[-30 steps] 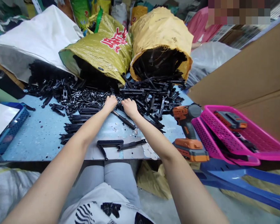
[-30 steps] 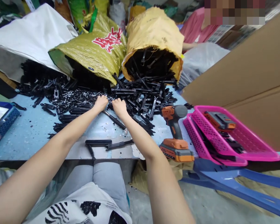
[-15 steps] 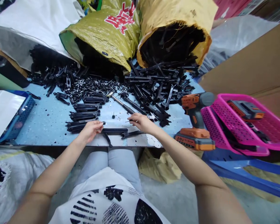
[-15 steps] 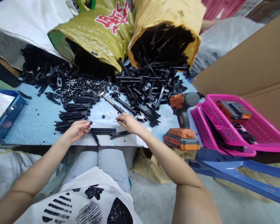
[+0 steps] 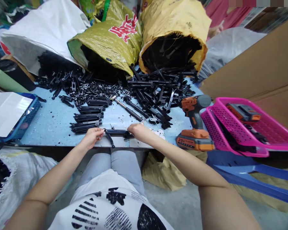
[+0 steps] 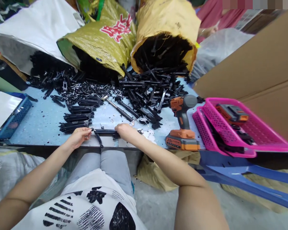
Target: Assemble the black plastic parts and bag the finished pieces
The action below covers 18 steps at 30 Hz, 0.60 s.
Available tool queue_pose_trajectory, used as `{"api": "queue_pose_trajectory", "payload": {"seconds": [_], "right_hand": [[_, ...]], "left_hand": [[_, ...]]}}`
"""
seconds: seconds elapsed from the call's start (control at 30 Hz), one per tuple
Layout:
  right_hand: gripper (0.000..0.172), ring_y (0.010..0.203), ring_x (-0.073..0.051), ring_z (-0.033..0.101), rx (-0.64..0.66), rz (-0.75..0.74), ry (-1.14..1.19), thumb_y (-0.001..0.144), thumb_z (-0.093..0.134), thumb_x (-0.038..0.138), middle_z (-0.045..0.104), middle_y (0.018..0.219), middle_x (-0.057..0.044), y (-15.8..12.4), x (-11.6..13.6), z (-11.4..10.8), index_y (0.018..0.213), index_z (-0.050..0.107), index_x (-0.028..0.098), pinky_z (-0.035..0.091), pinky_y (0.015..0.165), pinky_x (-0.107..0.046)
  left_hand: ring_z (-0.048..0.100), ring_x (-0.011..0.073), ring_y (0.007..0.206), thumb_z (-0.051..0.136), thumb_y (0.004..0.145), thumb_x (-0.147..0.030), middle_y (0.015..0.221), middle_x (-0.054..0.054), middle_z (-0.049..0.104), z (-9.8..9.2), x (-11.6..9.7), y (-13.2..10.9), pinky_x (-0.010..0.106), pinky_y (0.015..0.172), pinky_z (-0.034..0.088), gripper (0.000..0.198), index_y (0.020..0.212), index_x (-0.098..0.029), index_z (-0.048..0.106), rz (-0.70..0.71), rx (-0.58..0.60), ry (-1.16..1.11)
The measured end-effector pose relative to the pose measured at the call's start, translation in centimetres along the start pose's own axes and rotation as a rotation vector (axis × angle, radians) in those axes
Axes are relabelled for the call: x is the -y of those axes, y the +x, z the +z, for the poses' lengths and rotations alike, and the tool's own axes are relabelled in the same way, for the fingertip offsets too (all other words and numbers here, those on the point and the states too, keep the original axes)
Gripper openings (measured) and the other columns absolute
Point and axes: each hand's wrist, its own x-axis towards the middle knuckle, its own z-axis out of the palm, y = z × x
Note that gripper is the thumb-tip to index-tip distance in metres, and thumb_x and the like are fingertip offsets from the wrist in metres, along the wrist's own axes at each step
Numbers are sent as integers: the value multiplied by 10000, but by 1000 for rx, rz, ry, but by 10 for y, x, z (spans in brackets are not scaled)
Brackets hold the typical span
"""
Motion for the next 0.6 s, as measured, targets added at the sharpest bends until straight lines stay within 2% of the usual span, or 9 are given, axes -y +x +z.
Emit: {"api": "queue_pose_trajectory", "payload": {"seconds": [0.1,0.17,0.23,0.3,0.37,0.4,0.47,0.53,0.6], "right_hand": [[196,836,-194,626,58,-29,-104,841,473,56,669,864,-117,7,9,5,903,648,115,431,738,-262],[219,913,-204,618,-12,-70,-90,873,476,118,667,962,-128,14,16,10,1031,628,114,445,788,-280],[322,1039,-198,580,-165,-172,-13,915,452,203,619,1150,-128,21,21,15,1217,539,134,440,874,-295],[404,1136,-188,527,-326,-250,56,945,409,289,533,1296,-122,24,20,22,1328,440,163,415,949,-314],[474,1175,-206,493,-439,-238,75,941,406,386,486,1342,-136,18,8,32,1360,403,164,401,974,-343],[532,1176,-225,486,-476,-203,66,922,425,445,482,1338,-152,13,-1,37,1367,394,155,403,967,-362],[664,1144,-265,491,-493,-126,11,857,475,564,491,1300,-181,-2,-22,50,1367,401,146,410,931,-397],[704,1074,-277,516,-416,-102,-81,809,488,635,522,1232,-182,-17,-42,61,1337,451,170,412,878,-405],[633,986,-252,540,-306,-132,-152,826,457,634,564,1140,-156,-26,-55,70,1285,513,200,404,829,-375]], "left_hand": [[435,63,474,815,448,-402,562,-15,539,5,7,5,184,452,298,447,693,-110,580,65,-36,106],[419,70,445,791,496,-430,522,-43,499,7,17,8,191,450,299,469,768,-125,561,107,-85,176],[446,93,455,737,595,-451,548,-45,503,5,29,7,213,473,344,489,912,-132,546,215,-137,292],[549,144,589,662,709,-432,703,23,587,1,39,2,271,581,431,480,1059,-133,527,453,-211,521],[601,222,872,596,793,-383,963,118,627,-2,45,-2,359,786,452,425,1140,-146,531,772,-248,827],[568,254,1021,568,824,-361,1089,145,609,-3,45,-3,393,890,413,402,1168,-157,538,926,-203,981],[459,278,1212,511,874,-348,1264,151,542,0,43,1,423,1023,302,408,1243,-175,519,1154,23,1236],[402,276,1272,461,904,-374,1359,149,472,8,38,10,422,1062,245,475,1331,-165,444,1248,280,1412],[417,285,1252,424,916,-412,1383,176,436,19,33,20,420,1038,268,534,1364,-123,397,1233,416,1530]]}}
